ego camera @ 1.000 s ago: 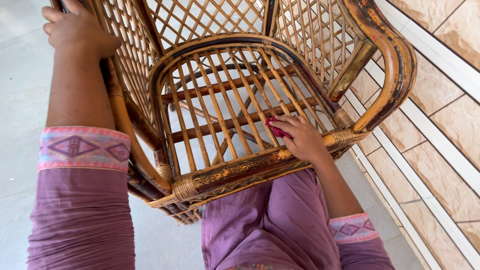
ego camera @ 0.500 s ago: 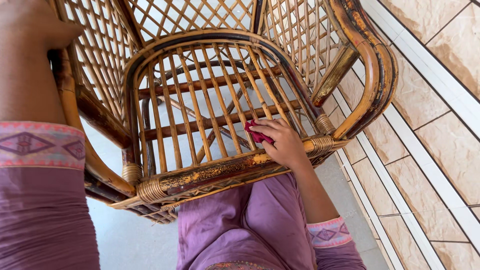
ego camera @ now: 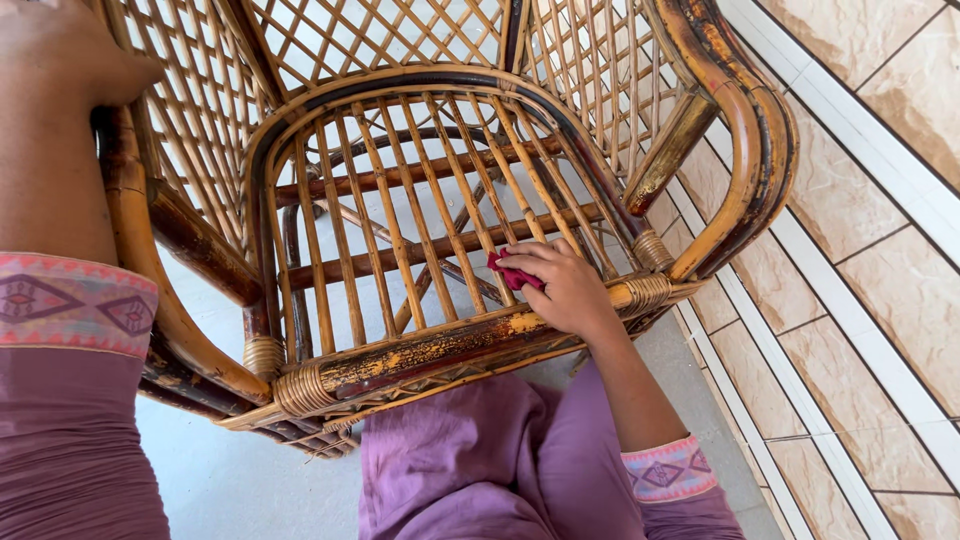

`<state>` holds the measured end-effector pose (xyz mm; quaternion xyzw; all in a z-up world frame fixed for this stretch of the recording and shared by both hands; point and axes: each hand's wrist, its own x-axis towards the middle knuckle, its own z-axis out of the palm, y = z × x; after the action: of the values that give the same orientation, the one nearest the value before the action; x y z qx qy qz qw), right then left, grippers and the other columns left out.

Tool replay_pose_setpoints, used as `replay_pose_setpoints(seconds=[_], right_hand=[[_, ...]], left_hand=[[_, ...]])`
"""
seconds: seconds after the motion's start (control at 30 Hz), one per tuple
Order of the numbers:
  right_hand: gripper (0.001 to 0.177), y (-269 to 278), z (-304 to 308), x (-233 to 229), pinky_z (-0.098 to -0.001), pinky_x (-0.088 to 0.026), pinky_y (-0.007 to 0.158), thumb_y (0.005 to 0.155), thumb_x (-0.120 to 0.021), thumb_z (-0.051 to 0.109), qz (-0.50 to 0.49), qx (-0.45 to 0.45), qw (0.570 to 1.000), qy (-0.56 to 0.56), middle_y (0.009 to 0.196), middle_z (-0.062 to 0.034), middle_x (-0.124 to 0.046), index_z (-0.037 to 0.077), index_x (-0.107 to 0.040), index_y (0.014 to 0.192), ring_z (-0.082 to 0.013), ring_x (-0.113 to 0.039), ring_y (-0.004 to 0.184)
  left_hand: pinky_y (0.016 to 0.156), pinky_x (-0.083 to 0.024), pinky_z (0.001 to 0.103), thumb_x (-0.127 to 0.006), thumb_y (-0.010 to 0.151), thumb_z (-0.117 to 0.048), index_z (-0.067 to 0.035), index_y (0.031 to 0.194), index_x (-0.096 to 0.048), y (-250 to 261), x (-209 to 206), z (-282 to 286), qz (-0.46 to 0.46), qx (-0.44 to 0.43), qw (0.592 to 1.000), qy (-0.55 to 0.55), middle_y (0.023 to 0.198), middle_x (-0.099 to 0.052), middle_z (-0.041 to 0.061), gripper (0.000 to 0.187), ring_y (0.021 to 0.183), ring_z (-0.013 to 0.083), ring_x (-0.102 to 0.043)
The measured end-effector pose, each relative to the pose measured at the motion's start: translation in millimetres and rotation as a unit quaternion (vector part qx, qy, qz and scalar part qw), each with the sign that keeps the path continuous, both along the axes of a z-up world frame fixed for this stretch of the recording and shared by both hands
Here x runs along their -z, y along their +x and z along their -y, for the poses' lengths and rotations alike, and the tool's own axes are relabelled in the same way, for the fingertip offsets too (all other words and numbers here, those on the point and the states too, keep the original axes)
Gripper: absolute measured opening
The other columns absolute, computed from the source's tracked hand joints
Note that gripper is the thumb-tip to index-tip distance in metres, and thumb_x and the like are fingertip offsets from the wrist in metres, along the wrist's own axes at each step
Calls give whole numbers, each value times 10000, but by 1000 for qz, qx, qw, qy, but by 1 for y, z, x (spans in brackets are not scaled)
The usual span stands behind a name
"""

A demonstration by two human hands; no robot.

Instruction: The person wipes the seat and backrest of a rattan chair using a pink cloth. They systematically clean the woven slats and frame, moving from the seat to the backrest and armrests.

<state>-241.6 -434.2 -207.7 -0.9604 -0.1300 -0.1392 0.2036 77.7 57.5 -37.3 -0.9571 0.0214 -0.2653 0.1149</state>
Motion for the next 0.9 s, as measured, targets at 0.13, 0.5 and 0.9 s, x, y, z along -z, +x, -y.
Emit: replay_pose_setpoints(seconds=[0.13, 0.5, 0.9], right_hand=[[394, -6, -13, -6, -441, -535, 955, 897, -638, 247, -36, 26, 997, -60, 1378, 55, -614, 269, -691, 1287, -264, -564, 1131], [457, -5, -15, -12, -523, -477, 942, 834, -666, 225, -50, 2, 995, -87, 1419, -31, -530, 242, -664, 1290, -316, -489, 1217], [494, -7, -19, -18, -556, -432, 973, 806, -704, 226, -42, -22, 997, -60, 1409, -115, -504, 162, -649, 1293, -386, -450, 1245]], left_hand=[[969, -508, 529, -894, 768, -530, 145, 1412, -529, -19, -9, 3, -67, -52, 991, -99, 1336, -575, 398, 1002, 1253, 491, -555], [858, -584, 509, -922, 797, -256, 180, 1265, -505, 13, 49, -57, -48, 106, 969, -220, 1128, -696, 336, 763, 963, 396, -710], [451, -469, 441, -747, 1016, -295, 101, 826, -672, 93, 159, -136, -159, 51, 878, -450, 655, -631, 180, 446, 512, 257, -565]])
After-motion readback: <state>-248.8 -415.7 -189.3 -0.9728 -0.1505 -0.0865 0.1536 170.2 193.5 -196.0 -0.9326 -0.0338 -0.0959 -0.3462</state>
